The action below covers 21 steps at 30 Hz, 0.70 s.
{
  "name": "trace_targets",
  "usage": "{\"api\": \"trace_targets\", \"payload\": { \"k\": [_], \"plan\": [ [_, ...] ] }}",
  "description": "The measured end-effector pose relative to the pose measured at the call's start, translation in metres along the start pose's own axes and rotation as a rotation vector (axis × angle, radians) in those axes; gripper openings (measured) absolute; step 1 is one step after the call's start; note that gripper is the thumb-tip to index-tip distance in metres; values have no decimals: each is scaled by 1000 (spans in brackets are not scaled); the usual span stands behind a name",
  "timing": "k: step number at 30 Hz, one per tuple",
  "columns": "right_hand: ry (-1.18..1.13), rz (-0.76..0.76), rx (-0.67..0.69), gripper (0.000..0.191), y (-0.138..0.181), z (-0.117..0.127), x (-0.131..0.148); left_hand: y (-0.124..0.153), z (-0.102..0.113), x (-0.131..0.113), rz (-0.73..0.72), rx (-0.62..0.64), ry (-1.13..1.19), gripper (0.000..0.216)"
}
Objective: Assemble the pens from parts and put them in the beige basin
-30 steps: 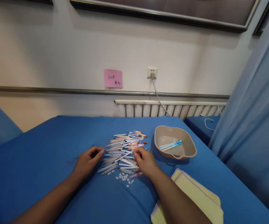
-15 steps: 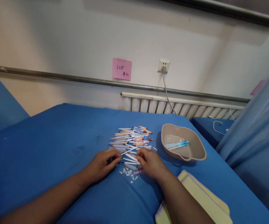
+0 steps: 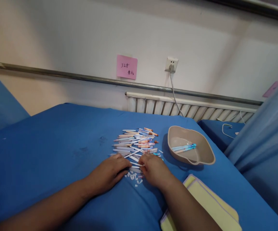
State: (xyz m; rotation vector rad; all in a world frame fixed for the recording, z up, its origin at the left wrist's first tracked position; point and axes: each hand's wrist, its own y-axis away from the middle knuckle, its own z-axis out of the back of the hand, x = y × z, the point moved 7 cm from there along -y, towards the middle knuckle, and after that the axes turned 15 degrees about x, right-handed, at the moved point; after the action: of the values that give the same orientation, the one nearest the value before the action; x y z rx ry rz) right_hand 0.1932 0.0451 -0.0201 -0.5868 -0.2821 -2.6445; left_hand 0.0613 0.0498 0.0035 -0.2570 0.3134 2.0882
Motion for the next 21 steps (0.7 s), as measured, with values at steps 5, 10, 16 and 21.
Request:
{"api": "trace_targets", "payload": {
  "k": [5, 10, 16, 21],
  "plan": [
    [78, 41, 22, 13, 4, 3, 11, 0, -3, -2, -1, 9, -12, 14],
    [128, 0, 50, 15, 4, 3, 13, 0, -3, -3, -15, -1, -16, 16],
    [116, 13, 78, 13, 3, 2, 12, 2, -1, 14, 6, -141, 158, 19],
    [122, -24, 91, 13, 4, 2, 12, 5, 5, 26, 56, -247, 301, 18]
  ]
}}
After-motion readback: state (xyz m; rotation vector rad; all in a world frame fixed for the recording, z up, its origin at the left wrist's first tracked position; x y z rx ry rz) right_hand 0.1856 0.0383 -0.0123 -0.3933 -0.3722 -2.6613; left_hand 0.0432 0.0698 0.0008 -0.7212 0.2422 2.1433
